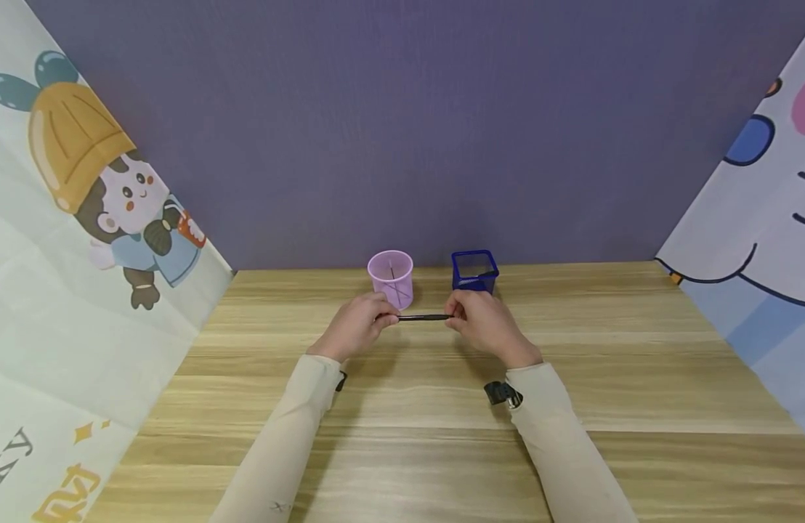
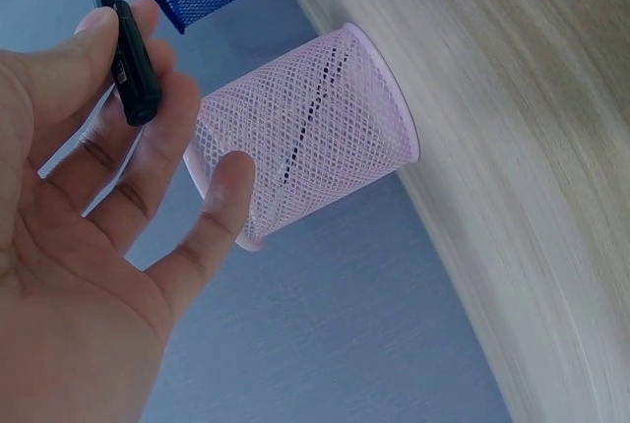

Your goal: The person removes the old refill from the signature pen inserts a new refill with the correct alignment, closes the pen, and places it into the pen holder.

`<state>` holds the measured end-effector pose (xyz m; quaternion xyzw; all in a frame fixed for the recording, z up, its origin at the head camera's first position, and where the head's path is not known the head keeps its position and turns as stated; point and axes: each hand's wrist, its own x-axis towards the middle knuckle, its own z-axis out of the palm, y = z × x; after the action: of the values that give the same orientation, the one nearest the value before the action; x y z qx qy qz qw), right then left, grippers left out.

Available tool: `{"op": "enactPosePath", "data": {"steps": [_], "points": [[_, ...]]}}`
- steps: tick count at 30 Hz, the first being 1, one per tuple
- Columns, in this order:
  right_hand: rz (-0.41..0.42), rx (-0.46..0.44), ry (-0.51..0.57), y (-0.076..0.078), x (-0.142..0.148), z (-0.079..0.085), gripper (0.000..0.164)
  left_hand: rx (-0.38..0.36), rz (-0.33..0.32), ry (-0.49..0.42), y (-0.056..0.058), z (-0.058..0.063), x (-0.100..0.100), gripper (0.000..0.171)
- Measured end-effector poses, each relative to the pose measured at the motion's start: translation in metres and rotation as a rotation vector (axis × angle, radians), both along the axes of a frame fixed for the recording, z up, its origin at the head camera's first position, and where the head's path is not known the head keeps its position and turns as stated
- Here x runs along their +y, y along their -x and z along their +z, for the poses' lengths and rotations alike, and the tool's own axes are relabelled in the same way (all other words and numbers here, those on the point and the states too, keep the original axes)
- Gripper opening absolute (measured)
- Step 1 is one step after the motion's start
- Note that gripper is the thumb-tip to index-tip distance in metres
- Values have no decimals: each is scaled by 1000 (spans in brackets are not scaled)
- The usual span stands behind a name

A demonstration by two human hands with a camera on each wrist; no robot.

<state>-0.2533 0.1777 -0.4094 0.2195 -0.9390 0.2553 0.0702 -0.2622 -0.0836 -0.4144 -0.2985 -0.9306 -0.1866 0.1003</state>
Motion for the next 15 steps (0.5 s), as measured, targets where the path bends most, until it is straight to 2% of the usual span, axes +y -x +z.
{"op": "enactPosePath", "data": {"steps": [5,11,15], "points": [[14,-10,12,1,1,1,12,-4,0,-6,0,1,-2,15],[28,-72,20,-1,5,2,20,-14,10,-5,1,2,-4,15],[41,-87,27,-2,6,4,19,-19,11,-9,0,3,-4,16]]}}
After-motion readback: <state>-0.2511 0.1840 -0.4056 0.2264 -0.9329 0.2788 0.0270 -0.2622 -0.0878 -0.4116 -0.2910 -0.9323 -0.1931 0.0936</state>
